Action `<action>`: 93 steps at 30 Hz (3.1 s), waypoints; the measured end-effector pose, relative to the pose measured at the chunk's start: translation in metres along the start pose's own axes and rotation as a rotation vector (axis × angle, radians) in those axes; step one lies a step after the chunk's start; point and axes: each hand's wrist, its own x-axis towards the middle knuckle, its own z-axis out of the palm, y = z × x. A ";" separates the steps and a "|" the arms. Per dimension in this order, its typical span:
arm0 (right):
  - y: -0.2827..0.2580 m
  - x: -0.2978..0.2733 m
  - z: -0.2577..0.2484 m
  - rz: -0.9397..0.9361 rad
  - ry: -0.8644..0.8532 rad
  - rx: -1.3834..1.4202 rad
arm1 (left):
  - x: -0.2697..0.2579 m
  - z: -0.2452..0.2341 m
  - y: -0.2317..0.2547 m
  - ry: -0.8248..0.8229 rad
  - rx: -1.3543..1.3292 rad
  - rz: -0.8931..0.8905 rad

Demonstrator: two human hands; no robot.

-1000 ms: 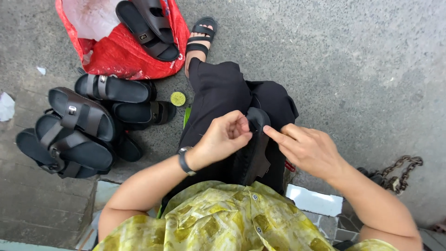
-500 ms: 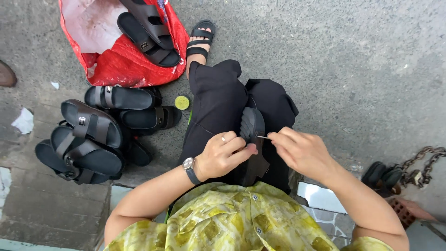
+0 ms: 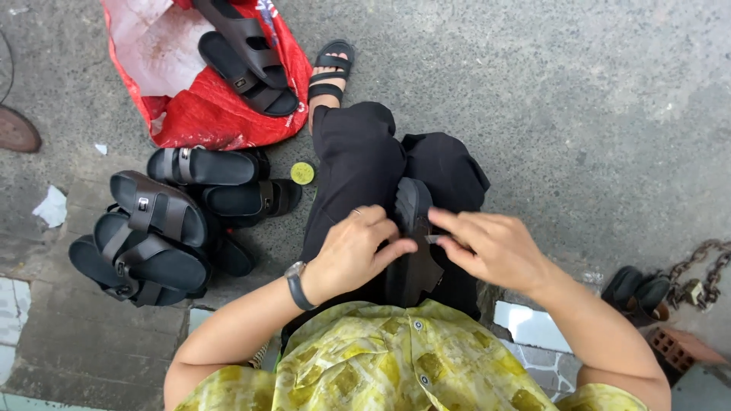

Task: Repairing a sandal by sewing the sole to the upper part using a stitching awl and thread.

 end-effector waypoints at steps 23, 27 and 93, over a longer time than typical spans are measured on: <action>0.009 -0.010 0.008 -0.017 -0.047 -0.172 | 0.044 -0.049 -0.096 0.114 0.271 -0.138; -0.004 -0.014 0.002 0.052 -0.111 -0.312 | 0.033 -0.036 -0.054 0.162 0.394 0.138; 0.004 -0.025 0.053 0.122 0.303 -0.397 | -0.013 0.026 0.007 0.291 0.015 0.041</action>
